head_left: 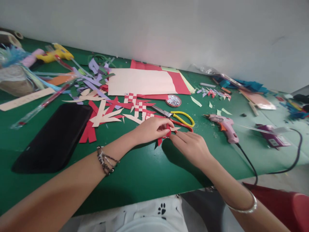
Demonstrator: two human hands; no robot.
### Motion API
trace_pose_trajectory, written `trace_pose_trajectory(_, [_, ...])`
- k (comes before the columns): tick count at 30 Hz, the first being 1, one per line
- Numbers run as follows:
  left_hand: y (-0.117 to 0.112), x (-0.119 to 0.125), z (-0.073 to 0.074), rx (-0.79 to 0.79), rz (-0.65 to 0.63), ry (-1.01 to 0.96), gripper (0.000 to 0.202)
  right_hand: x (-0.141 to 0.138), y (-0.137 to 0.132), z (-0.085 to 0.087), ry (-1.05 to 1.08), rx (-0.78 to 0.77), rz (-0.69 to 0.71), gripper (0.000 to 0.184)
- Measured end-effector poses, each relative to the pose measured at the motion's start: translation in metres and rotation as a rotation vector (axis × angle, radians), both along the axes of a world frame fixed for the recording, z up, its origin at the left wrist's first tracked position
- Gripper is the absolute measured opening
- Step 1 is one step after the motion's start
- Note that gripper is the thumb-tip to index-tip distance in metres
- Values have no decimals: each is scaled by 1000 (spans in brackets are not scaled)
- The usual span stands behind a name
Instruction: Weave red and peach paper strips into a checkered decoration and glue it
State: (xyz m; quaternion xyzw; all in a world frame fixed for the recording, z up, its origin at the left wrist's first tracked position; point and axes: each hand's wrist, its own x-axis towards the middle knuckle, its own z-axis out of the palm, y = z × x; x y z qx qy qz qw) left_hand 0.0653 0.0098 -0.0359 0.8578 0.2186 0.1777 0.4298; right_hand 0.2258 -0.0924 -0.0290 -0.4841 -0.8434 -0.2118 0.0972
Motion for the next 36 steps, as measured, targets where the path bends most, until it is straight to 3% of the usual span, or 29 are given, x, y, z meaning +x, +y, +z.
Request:
trace_pose_trajectory(5, [0, 0, -1, 5, 1, 0, 20, -1, 1, -2, -25, 31, 40, 28])
trace_pose_trajectory(10, [0, 0, -1, -1, -3, -3, 21, 0, 0, -9, 121, -65, 4, 19])
trace_pose_trajectory(20, [-1, 0, 0, 7, 9, 4, 21, -5, -6, -11, 221, -76, -60, 21])
trace_pose_trajectory(24, [-1, 0, 1, -6, 12, 5, 20, -8, -15, -8, 289, -129, -143, 18])
trace_pose_trajectory(31, [-2, 0, 0, -6, 9, -2, 20, -28, -28, -12, 498, -198, -417, 16])
trace_pose_trajectory(36, [-2, 1, 1, -6, 32, 8, 20, -35, -25, -16, 532, -176, -450, 10])
